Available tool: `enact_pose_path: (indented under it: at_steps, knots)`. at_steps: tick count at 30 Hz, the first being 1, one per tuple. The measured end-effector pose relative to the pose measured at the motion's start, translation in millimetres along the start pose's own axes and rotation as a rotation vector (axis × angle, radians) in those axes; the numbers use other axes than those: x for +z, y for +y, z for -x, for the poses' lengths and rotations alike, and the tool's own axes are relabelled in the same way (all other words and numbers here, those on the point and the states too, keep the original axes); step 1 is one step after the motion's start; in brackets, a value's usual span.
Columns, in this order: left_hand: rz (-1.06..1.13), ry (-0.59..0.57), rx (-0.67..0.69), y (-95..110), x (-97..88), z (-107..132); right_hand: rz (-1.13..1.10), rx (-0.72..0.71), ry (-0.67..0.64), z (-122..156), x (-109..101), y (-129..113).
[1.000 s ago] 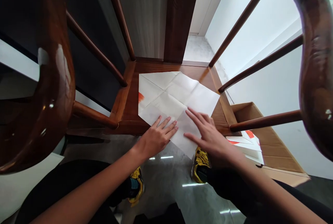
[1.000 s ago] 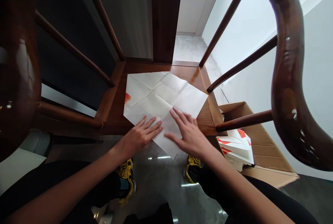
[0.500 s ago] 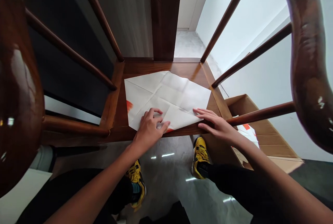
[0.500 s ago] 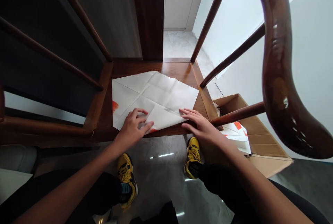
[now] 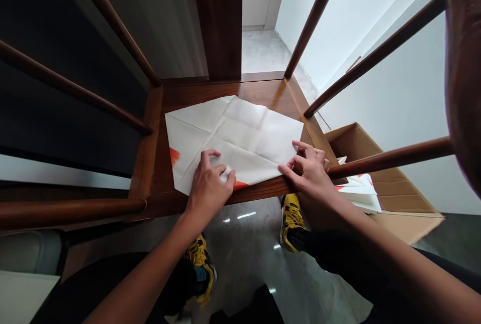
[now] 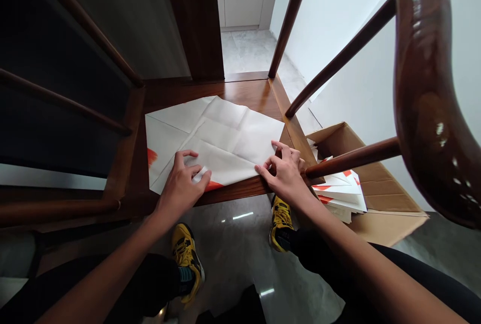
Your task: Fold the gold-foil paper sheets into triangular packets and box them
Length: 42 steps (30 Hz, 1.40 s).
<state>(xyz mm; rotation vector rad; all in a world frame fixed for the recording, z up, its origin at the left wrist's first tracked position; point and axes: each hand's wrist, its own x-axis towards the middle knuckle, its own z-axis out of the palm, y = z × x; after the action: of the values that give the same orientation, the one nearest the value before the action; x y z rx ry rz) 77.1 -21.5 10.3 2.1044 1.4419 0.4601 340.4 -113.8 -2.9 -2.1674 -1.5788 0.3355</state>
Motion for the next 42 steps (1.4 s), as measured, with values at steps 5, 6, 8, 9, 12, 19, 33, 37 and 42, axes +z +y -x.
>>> enact_pose_path:
  at_steps: [5,6,8,9,12,19,33,37,42]
  knots:
    - [-0.005,-0.013,-0.021,2.7,-1.7,-0.9,0.044,-0.001,0.021,-1.1,3.2,-1.0]
    - [-0.006,-0.013,-0.020,3.2,-1.9,-0.9,0.051,0.007,0.019,-1.1,3.4,-1.6]
    - [-0.009,-0.012,-0.021,4.0,-2.1,-0.8,0.064,0.018,0.019,-1.1,3.4,-2.9]
    - [-0.012,-0.011,-0.022,4.2,-1.9,-0.8,0.071,0.019,0.021,-1.2,3.3,-3.6]
    - [-0.028,0.003,-0.009,4.0,-0.8,-0.5,0.092,0.016,0.026,-1.6,2.6,-5.1]
    - [-0.053,-0.007,-0.005,3.3,-1.2,-1.3,0.131,0.047,0.005,-3.9,4.1,-7.0]
    - [-0.242,-0.001,0.015,5.9,-0.1,-2.5,0.269,-0.468,0.019,8.0,15.3,-26.8]
    - [-0.352,0.195,0.082,23.8,-1.6,5.3,0.234,-0.565,-0.061,22.6,34.9,-37.0]
    - [-0.313,0.024,0.541,50.4,30.8,33.0,0.240,-0.530,-0.068,33.1,47.3,-44.2]
